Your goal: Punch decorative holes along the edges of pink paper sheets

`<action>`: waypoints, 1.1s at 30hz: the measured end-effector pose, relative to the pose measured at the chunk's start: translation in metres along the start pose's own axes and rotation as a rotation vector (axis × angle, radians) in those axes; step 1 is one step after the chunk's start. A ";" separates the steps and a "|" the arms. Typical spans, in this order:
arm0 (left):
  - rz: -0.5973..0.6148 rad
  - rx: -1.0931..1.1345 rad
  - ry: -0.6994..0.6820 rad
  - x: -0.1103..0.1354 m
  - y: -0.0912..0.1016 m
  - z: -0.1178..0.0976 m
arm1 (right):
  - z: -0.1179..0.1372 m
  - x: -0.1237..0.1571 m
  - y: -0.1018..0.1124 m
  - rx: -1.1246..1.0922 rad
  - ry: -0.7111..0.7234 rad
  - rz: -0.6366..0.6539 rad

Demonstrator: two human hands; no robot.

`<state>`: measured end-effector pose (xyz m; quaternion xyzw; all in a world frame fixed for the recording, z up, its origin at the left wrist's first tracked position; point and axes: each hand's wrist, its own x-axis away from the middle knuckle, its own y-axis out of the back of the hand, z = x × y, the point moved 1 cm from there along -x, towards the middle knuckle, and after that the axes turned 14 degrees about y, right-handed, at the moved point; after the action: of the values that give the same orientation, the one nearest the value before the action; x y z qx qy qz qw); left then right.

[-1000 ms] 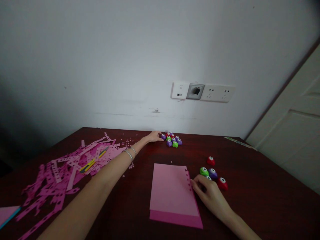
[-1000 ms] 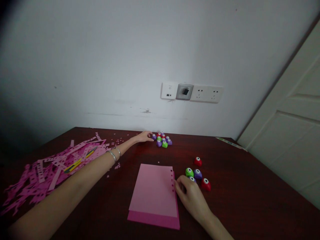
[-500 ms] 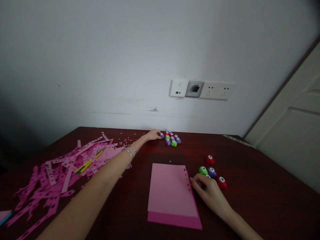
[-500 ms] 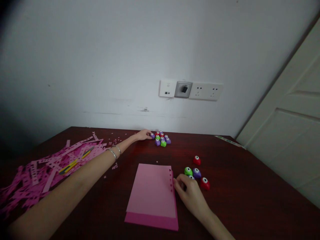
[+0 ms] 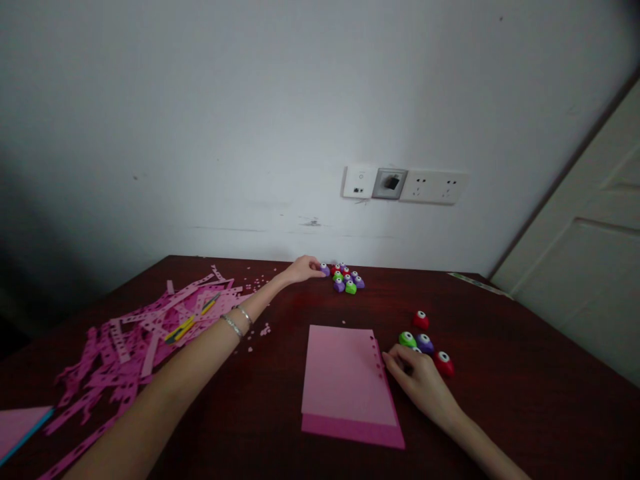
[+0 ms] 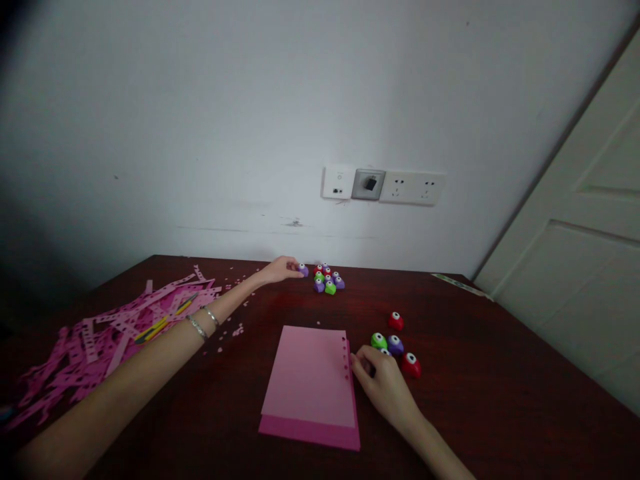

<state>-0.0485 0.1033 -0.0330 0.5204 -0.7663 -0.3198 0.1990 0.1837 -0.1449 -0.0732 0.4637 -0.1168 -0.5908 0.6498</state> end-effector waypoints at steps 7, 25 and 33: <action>0.027 0.075 -0.111 0.071 0.010 -0.038 | 0.000 0.002 0.000 0.013 0.030 -0.013; 0.159 -0.035 -0.250 0.148 -0.014 -0.067 | 0.013 -0.001 0.013 -0.098 0.032 -0.050; 0.290 -0.028 -0.292 0.170 -0.030 -0.086 | 0.053 -0.001 0.023 -0.248 0.094 -0.026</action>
<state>-0.0382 -0.0854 0.0027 0.3500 -0.8494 -0.3705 0.1370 0.1615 -0.1716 -0.0268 0.4085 -0.0063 -0.5868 0.6990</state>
